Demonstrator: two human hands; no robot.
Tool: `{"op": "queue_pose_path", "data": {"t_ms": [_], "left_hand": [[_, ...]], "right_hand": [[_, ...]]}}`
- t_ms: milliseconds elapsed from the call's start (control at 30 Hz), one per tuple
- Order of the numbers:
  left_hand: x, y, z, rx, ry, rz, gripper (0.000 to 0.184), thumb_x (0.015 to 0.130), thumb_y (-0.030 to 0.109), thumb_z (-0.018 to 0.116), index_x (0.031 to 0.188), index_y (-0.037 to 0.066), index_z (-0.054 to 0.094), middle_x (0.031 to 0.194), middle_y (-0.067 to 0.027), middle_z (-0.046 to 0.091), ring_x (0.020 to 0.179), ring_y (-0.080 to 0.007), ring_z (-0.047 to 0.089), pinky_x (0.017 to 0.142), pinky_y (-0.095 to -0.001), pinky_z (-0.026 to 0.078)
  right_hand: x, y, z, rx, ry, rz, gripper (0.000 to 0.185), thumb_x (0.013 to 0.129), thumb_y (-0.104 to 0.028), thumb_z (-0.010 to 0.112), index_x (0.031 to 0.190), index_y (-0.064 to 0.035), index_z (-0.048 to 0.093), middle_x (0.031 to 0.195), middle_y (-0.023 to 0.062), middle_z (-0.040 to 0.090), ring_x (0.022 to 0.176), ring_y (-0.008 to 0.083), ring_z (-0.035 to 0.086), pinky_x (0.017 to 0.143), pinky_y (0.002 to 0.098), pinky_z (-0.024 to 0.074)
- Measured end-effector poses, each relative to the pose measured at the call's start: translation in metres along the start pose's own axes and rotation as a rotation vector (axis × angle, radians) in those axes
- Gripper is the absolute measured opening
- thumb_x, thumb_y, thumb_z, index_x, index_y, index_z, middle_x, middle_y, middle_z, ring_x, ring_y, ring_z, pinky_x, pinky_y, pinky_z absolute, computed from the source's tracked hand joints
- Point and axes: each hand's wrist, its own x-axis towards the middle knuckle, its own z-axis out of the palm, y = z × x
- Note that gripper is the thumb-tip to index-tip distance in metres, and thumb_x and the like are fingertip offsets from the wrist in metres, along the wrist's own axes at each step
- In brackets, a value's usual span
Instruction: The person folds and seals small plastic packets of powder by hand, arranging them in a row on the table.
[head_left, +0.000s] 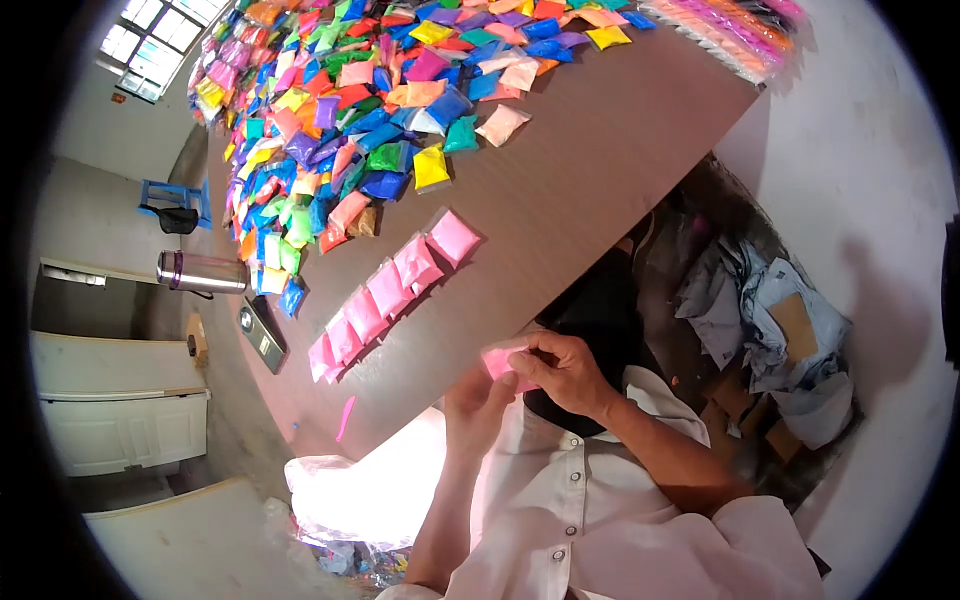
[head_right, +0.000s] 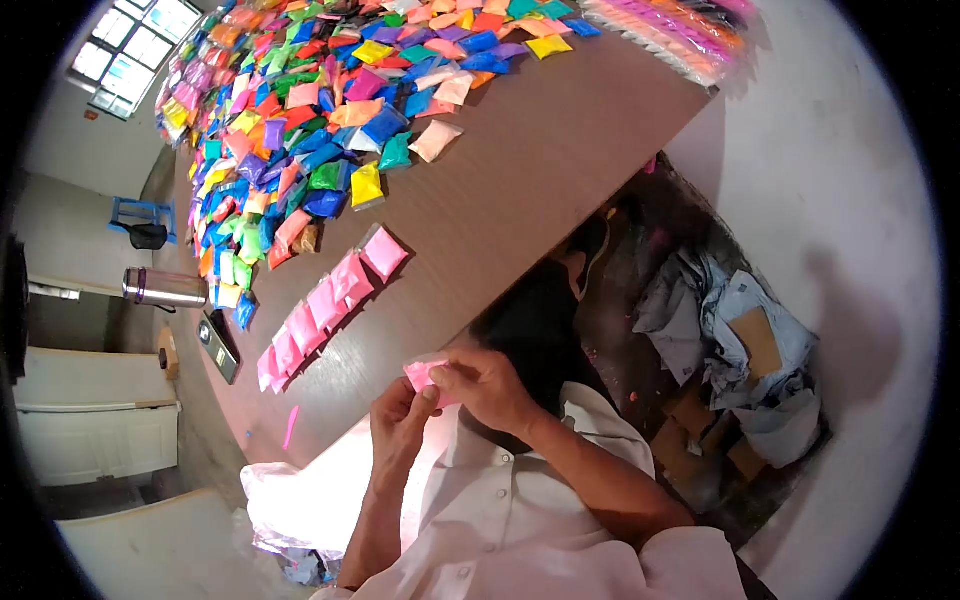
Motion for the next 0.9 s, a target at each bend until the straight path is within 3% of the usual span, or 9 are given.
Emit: {"op": "queue_pose_path", "data": {"t_ms": [267,333,433,567,667,733,833,900], "left_hand": [[-0.013,-0.003,0.002,0.010,0.051,-0.030,0.031,0.099,0.026,0.071,0.109,-0.003,0.068,0.092,-0.0060,0.072,0.081,-0.0114,0.064,0.074,-0.0262,0.052],[-0.015,-0.010,0.001,0.017,0.049,-0.052,0.029,0.099,0.025,0.070,0.109,-0.002,0.069,0.092,-0.0061,0.072,0.080,-0.0117,0.064,0.074,-0.0261,0.052],[-0.019,-0.019,0.002,-0.003,0.039,-0.061,0.026,0.099,0.023,0.070,0.105,-0.002,0.069,0.088,-0.0059,0.072,0.076,-0.0119,0.063,0.072,-0.0259,0.051],[-0.022,-0.019,0.005,0.010,0.090,-0.070,0.022,0.098,0.021,0.071,0.102,-0.001,0.069,0.085,-0.0058,0.071,0.072,-0.0114,0.061,0.067,-0.0263,0.050],[-0.023,-0.019,0.006,0.015,0.119,-0.051,0.021,0.097,0.020,0.072,0.101,-0.001,0.069,0.085,-0.0059,0.071,0.071,-0.0112,0.061,0.067,-0.0262,0.050],[-0.022,-0.021,0.006,-0.003,0.121,-0.041,0.020,0.097,0.019,0.073,0.101,-0.001,0.069,0.084,-0.0058,0.071,0.072,-0.0113,0.062,0.067,-0.0260,0.050],[-0.022,-0.022,0.008,-0.029,0.109,-0.070,0.019,0.096,0.018,0.073,0.100,-0.001,0.068,0.084,-0.0057,0.070,0.072,-0.0116,0.062,0.068,-0.0255,0.050],[-0.022,-0.022,0.014,-0.022,0.114,-0.083,0.018,0.095,0.015,0.073,0.099,-0.001,0.068,0.085,-0.0058,0.071,0.072,-0.0118,0.063,0.069,-0.0253,0.051]], "right_hand": [[-0.008,0.014,-0.007,0.071,-0.134,0.039,0.021,0.098,-0.020,0.067,0.098,0.0013,0.067,0.082,0.0018,0.063,0.076,0.0079,0.057,0.070,0.0258,0.0493],[-0.008,0.024,-0.010,-0.062,-0.132,-0.037,0.018,0.100,-0.018,0.067,0.096,-0.0002,0.067,0.075,-0.0034,0.059,0.069,0.0032,0.052,0.059,0.0226,0.0430],[-0.010,0.024,-0.010,-0.051,-0.081,-0.004,0.020,0.100,-0.019,0.067,0.093,-0.0008,0.065,0.070,-0.0037,0.055,0.066,0.0034,0.049,0.057,0.0233,0.0412],[-0.012,0.022,-0.012,-0.031,-0.095,-0.014,0.020,0.099,-0.019,0.068,0.091,-0.0009,0.064,0.071,-0.0036,0.054,0.066,0.0043,0.049,0.057,0.0234,0.0415],[-0.012,0.021,-0.015,-0.092,-0.116,-0.156,0.018,0.099,-0.018,0.068,0.091,-0.0013,0.063,0.072,-0.0034,0.054,0.065,0.0051,0.050,0.057,0.0239,0.0421],[-0.013,0.009,-0.019,-0.107,-0.172,-0.017,0.020,0.095,-0.018,0.067,0.096,0.0009,0.063,0.077,0.0040,0.058,0.074,0.0096,0.053,0.067,0.0284,0.0467],[-0.010,0.032,-0.019,-0.153,-0.146,-0.090,0.016,0.098,-0.015,0.068,0.093,-0.0008,0.063,0.073,-0.0026,0.055,0.066,0.0061,0.052,0.058,0.0244,0.0442],[-0.011,0.036,-0.021,-0.115,-0.141,-0.052,0.016,0.097,-0.015,0.068,0.093,-0.0006,0.063,0.073,-0.0025,0.055,0.067,0.0060,0.053,0.058,0.0242,0.0448]]}}
